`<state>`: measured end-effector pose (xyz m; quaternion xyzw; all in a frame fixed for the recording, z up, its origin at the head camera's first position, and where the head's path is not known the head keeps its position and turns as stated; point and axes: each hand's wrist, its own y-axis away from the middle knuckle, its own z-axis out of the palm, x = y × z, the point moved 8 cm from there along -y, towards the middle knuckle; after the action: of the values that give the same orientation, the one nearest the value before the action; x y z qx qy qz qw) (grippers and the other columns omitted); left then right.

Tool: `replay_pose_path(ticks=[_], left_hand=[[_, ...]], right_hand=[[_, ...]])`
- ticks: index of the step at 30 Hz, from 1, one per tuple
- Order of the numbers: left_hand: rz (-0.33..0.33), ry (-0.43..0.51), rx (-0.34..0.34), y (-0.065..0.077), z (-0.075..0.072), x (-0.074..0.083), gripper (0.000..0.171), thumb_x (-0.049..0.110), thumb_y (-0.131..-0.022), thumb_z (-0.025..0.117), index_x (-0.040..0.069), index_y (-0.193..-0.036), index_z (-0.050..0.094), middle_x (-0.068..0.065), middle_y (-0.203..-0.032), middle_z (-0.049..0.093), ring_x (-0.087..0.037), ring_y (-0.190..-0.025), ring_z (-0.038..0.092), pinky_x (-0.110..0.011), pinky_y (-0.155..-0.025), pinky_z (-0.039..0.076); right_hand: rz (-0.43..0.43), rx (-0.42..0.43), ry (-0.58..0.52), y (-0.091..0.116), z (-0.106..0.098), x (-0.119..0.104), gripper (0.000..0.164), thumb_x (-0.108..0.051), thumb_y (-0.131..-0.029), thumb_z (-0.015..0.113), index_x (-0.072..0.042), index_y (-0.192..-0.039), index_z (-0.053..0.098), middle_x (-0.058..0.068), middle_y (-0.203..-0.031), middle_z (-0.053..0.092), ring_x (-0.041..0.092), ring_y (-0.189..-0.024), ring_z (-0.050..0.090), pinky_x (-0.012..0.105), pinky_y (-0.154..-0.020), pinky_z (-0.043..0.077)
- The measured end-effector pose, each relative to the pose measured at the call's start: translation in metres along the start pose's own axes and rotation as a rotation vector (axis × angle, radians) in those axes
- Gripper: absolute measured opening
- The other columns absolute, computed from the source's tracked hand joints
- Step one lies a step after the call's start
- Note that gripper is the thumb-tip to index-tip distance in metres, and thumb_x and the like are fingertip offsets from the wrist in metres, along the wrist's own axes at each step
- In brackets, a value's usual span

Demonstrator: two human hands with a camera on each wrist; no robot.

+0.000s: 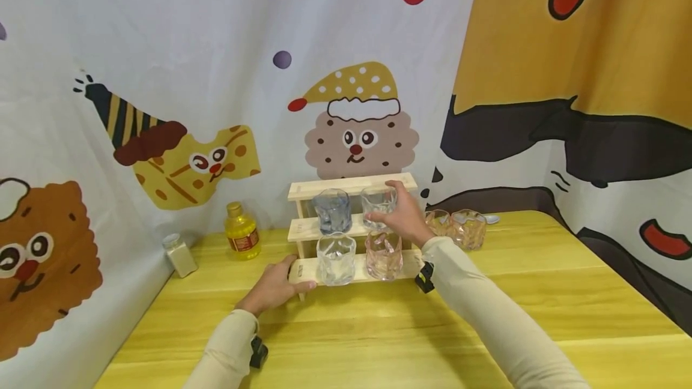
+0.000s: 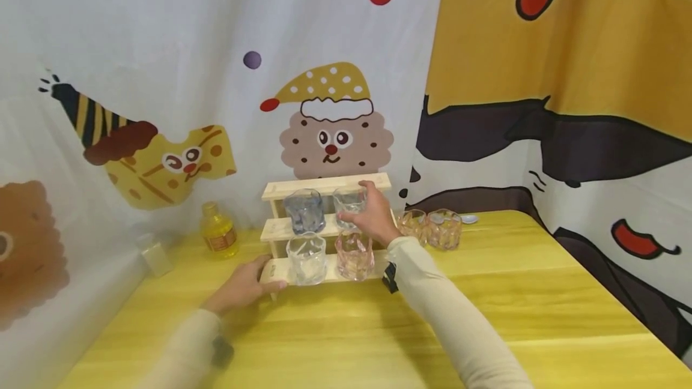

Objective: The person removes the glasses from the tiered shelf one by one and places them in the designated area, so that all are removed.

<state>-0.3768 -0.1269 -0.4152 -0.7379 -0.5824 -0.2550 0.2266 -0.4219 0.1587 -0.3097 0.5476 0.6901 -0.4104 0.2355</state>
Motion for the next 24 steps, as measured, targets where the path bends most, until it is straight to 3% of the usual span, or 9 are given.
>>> replay_pose_path(ticks=[3, 6, 9, 11, 14, 19, 24], left_hand=[[0.006, 0.001, 0.003, 0.000, 0.000, 0.000, 0.096, 0.048, -0.081, 0.081, -0.002, -0.152, 0.039, -0.023, -0.135, 0.063, -0.028, -0.113, 0.064, -0.045, -0.092, 0.051], [0.009, 0.004, 0.004, 0.001, 0.000, 0.000, 0.095, 0.048, -0.081, 0.081, -0.002, -0.151, 0.040, -0.022, -0.134, 0.063, -0.028, -0.112, 0.064, -0.046, -0.092, 0.051], [0.006, -0.001, 0.005, 0.001, 0.000, -0.001, 0.096, 0.048, -0.081, 0.081, -0.001, -0.151, 0.040, -0.021, -0.134, 0.063, -0.027, -0.111, 0.063, -0.045, -0.091, 0.050], [-0.002, -0.003, 0.003, 0.002, 0.000, -0.002, 0.096, 0.049, -0.081, 0.081, -0.001, -0.152, 0.039, -0.021, -0.134, 0.063, -0.027, -0.109, 0.063, -0.044, -0.089, 0.050], [-0.010, -0.003, 0.002, 0.003, 0.000, -0.002, 0.098, 0.050, -0.081, 0.081, 0.000, -0.153, 0.038, -0.021, -0.135, 0.062, -0.028, -0.111, 0.062, -0.045, -0.090, 0.050], [-0.001, 0.006, -0.001, 0.003, 0.000, -0.001, 0.098, 0.050, -0.081, 0.081, -0.001, -0.153, 0.038, -0.023, -0.137, 0.061, -0.032, -0.117, 0.062, -0.049, -0.095, 0.050], [0.000, 0.012, 0.003, 0.002, 0.001, -0.002, 0.097, 0.048, -0.081, 0.081, 0.000, -0.152, 0.039, -0.021, -0.134, 0.063, -0.026, -0.109, 0.063, -0.046, -0.091, 0.050]], right_hand=[[0.000, 0.011, -0.011, 0.000, 0.000, 0.002, 0.095, -0.031, -0.080, 0.085, -0.011, -0.155, 0.031, 0.022, -0.146, 0.050, 0.040, -0.127, 0.053, 0.056, -0.105, 0.045], [-0.004, 0.025, -0.031, 0.001, 0.000, 0.002, 0.094, -0.030, -0.079, 0.086, -0.011, -0.154, 0.033, 0.020, -0.142, 0.053, 0.034, -0.098, 0.060, 0.049, -0.092, 0.050], [-0.013, 0.046, -0.037, 0.001, -0.001, 0.001, 0.093, -0.030, -0.078, 0.087, -0.011, -0.153, 0.036, 0.019, -0.139, 0.055, 0.023, -0.071, 0.051, 0.040, -0.078, 0.049], [-0.023, 0.058, -0.041, 0.002, -0.001, 0.001, 0.092, -0.029, -0.078, 0.087, -0.010, -0.153, 0.037, 0.019, -0.137, 0.056, 0.018, -0.063, 0.044, 0.036, -0.070, 0.047], [-0.037, 0.078, -0.054, 0.004, -0.003, 0.000, 0.092, -0.028, -0.077, 0.088, -0.010, -0.152, 0.038, 0.016, -0.131, 0.058, 0.016, -0.061, 0.043, 0.034, -0.067, 0.046], [-0.059, 0.115, -0.040, 0.006, -0.011, -0.002, 0.092, -0.030, -0.078, 0.087, -0.009, -0.153, 0.038, 0.014, -0.125, 0.060, 0.020, -0.065, 0.048, 0.039, -0.077, 0.047], [-0.058, 0.139, -0.056, 0.010, -0.026, -0.005, 0.090, -0.032, -0.079, 0.087, -0.012, -0.153, 0.039, 0.015, -0.132, 0.060, 0.033, -0.101, 0.060, 0.050, -0.091, 0.049]])
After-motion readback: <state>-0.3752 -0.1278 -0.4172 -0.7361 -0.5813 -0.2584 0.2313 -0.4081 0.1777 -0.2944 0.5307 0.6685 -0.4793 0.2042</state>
